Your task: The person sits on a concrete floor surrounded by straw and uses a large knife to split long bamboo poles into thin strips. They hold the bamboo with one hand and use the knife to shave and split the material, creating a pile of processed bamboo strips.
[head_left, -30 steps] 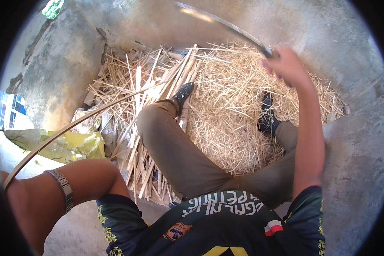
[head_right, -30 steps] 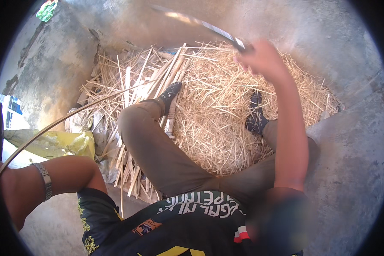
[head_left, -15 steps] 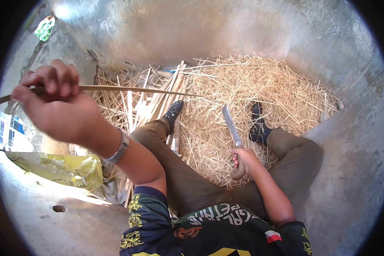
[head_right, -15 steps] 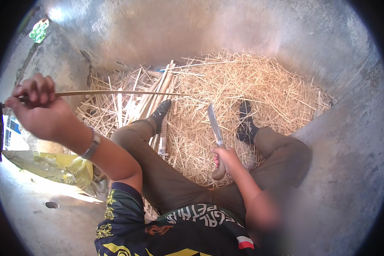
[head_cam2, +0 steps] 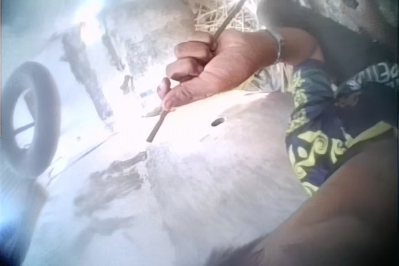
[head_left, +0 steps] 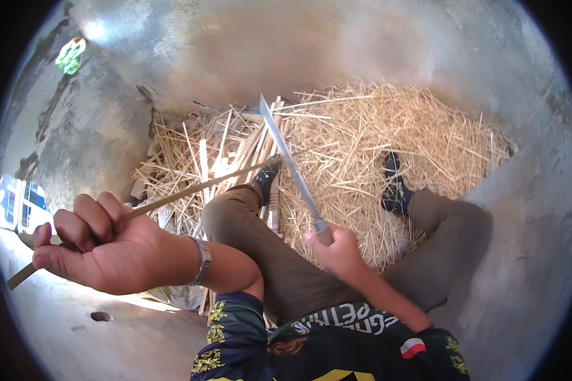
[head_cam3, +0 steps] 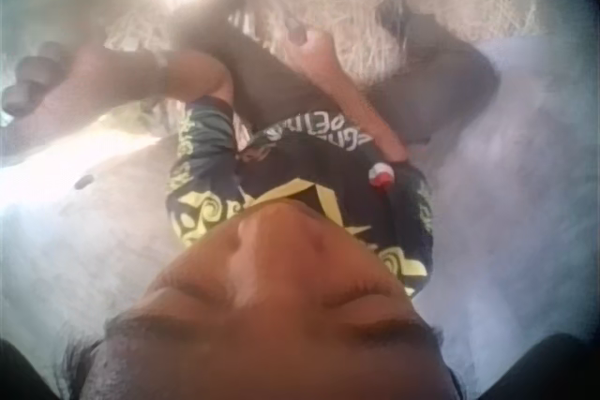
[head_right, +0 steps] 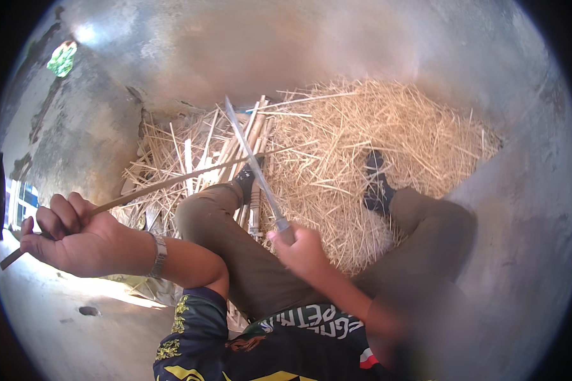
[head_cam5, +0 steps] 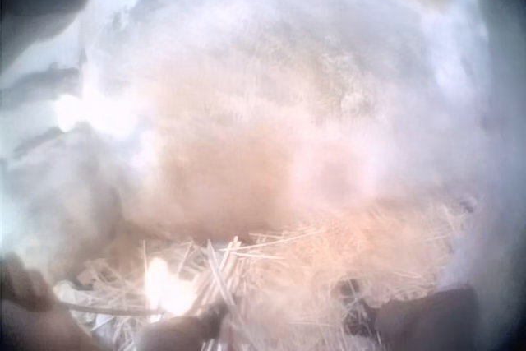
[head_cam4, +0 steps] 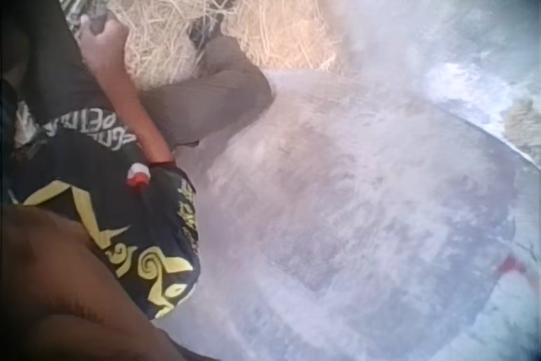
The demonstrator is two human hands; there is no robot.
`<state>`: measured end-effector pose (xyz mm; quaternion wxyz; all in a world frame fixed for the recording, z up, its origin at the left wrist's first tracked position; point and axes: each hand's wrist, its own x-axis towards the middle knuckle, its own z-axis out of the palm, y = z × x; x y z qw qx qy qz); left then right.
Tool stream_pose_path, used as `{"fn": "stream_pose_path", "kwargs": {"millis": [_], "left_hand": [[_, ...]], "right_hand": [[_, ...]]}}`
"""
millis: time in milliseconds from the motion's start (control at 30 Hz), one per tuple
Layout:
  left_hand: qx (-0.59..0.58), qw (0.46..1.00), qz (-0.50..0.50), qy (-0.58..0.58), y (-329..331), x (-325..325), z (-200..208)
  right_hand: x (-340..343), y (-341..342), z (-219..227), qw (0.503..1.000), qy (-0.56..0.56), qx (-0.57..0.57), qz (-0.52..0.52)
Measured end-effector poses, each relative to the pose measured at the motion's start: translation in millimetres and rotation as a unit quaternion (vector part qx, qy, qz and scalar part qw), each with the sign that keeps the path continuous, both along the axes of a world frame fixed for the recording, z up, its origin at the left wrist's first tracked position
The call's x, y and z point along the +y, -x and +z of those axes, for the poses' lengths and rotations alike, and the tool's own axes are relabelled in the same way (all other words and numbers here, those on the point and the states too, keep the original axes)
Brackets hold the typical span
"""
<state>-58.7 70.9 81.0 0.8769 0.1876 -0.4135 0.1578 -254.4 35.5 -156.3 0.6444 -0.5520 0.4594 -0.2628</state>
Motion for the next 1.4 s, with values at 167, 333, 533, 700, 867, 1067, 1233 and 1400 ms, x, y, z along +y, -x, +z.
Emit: {"fn": "stream_pose_path", "kwargs": {"millis": [167,333,533,700,867,1067,1233,1400], "left_hand": [[-0.046,0.994,-0.099,-0.007,13.6,15.5,-3.2],[-0.069,0.986,-0.15,0.007,23.0,17.3,-7.6],[-0.133,0.973,-0.185,-0.024,41.7,-19.2,-25.2],[-0.141,0.938,-0.316,-0.01,29.2,-22.3,-24.6],[-0.069,0.964,-0.241,-0.083,13.9,-78.0,-37.0],[-0.122,0.962,-0.224,-0.097,39.2,-77.5,-44.5],[-0.111,0.954,-0.244,-0.136,27.4,-81.5,-42.8],[-0.152,0.937,-0.277,-0.148,7.7,-79.6,-33.8]], "right_hand": [[10.0,-23.2,0.3,0.958,0.286,0.012,-0.013],[-25.5,-9.0,-78.4,0.99,0.126,0.06,0.02],[-5.9,-3.9,-57.2,0.98,0.197,0.015,-0.019],[-18.2,-9.0,-80.2,0.976,0.214,-0.03,-0.029],[-43.6,-4.1,-141.1,0.992,-0.081,0.083,-0.041],[-31.7,-8.5,-112.8,0.988,0.115,0.098,-0.044],[-21.2,-12.0,-86.2,0.967,0.244,0.03,-0.072],[-22.1,-17.9,-117.4,0.983,0.169,0.016,-0.07]]}}
